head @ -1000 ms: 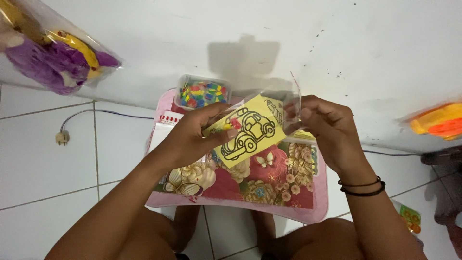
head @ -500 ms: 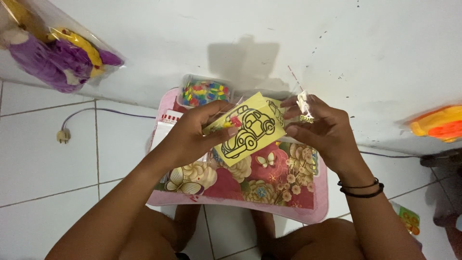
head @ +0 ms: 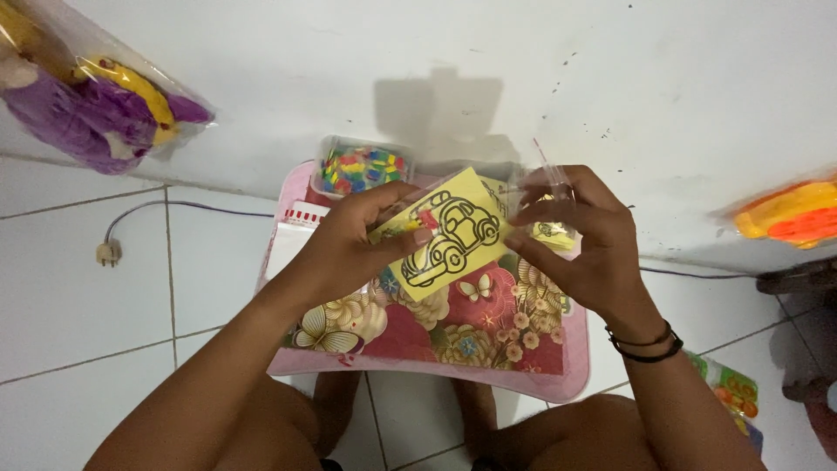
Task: The person places yellow cards with a vehicle drawing into small clear plastic bags. They seal the bags and place them on the floor. The person repeats this process with multiple cards and bags.
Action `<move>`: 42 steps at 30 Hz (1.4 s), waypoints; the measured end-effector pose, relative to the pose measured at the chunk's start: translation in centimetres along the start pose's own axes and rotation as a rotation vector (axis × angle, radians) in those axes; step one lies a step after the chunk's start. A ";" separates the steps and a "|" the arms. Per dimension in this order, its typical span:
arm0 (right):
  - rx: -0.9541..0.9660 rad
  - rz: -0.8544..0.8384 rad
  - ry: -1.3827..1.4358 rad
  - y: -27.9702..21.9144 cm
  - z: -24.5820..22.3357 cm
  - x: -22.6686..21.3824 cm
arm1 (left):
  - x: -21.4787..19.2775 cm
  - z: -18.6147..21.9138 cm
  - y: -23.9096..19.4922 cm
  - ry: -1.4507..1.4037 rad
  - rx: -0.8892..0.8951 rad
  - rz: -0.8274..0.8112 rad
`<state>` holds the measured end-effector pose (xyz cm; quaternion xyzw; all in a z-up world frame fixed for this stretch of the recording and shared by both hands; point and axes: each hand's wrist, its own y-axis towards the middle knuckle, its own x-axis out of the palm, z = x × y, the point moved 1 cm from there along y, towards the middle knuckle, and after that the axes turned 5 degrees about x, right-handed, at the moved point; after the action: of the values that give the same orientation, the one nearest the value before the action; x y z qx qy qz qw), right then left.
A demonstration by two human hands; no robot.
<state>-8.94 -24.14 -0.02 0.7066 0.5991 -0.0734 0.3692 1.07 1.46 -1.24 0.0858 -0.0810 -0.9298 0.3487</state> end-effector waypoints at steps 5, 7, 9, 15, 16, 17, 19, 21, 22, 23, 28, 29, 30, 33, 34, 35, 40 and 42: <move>-0.138 0.058 -0.034 -0.3 -0.2 -0.1 | 0.7 -0.2 0.3 -0.030 -0.001 0.003; -0.137 0.057 -0.011 -0.3 -0.4 -0.2 | 0.8 -0.4 0.3 -0.041 -0.003 -0.001; -0.135 0.054 0.013 -0.3 -0.4 -0.2 | 0.7 -0.4 0.4 -0.052 -0.007 -0.006; -0.157 -0.023 0.123 0.0 -0.5 0.0 | 0.5 -0.1 0.2 -0.047 -0.017 -0.050; -0.138 -0.044 0.167 0.0 -0.5 0.2 | 0.5 -0.1 0.2 -0.050 -0.009 -0.056; -0.120 -0.064 0.210 0.1 -0.6 0.4 | 0.5 -0.1 0.2 -0.052 -0.002 -0.062; -0.110 -0.098 0.252 0.1 -1.4 0.6 | 0.1 -0.2 0.2 -0.042 0.001 -0.065; -0.099 -0.134 0.295 0.3 -1.9 0.8 | -0.2 -0.2 0.1 -0.033 0.002 -0.067; -0.077 -0.149 0.322 0.4 -2.0 0.8 | -0.2 -0.2 0.1 -0.029 -0.009 -0.071; -0.057 -0.164 0.349 0.6 -2.1 0.9 | -0.3 -0.2 0.2 -0.025 -0.019 -0.075; 0.043 -0.179 0.417 0.3 -1.5 1.4 | -0.3 0.2 0.2 -0.025 -0.003 -0.080; 0.054 -0.177 0.408 0.2 -1.5 1.4 | -0.4 0.1 0.1 -0.014 -0.009 -0.083; 0.054 -0.177 0.408 0.0 -1.1 1.1 | -0.1 0.0 0.1 -0.014 -0.009 -0.083; -0.051 -0.266 0.303 -0.4 -0.1 0.7 | 0.3 -0.1 0.1 0.106 -0.197 -0.020; -0.052 -0.280 0.270 -0.2 0.1 0.8 | 0.4 0.2 0.1 0.068 -0.217 -0.022; -0.052 -0.293 0.237 -0.1 0.4 1.0 | 0.5 0.6 0.1 0.030 -0.237 -0.024; 0.089 -0.355 0.368 -1.3 2.9 1.8 | 0.0 0.1 -0.2 0.045 -0.105 -0.073; 0.123 -0.333 0.357 -2.1 4.8 2.1 | -0.1 -0.1 -0.3 0.014 0.014 -0.103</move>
<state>-8.62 -25.38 -5.46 0.6211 0.7574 -0.0437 0.1967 0.95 1.76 -1.36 0.0987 -0.0803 -0.9454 0.3002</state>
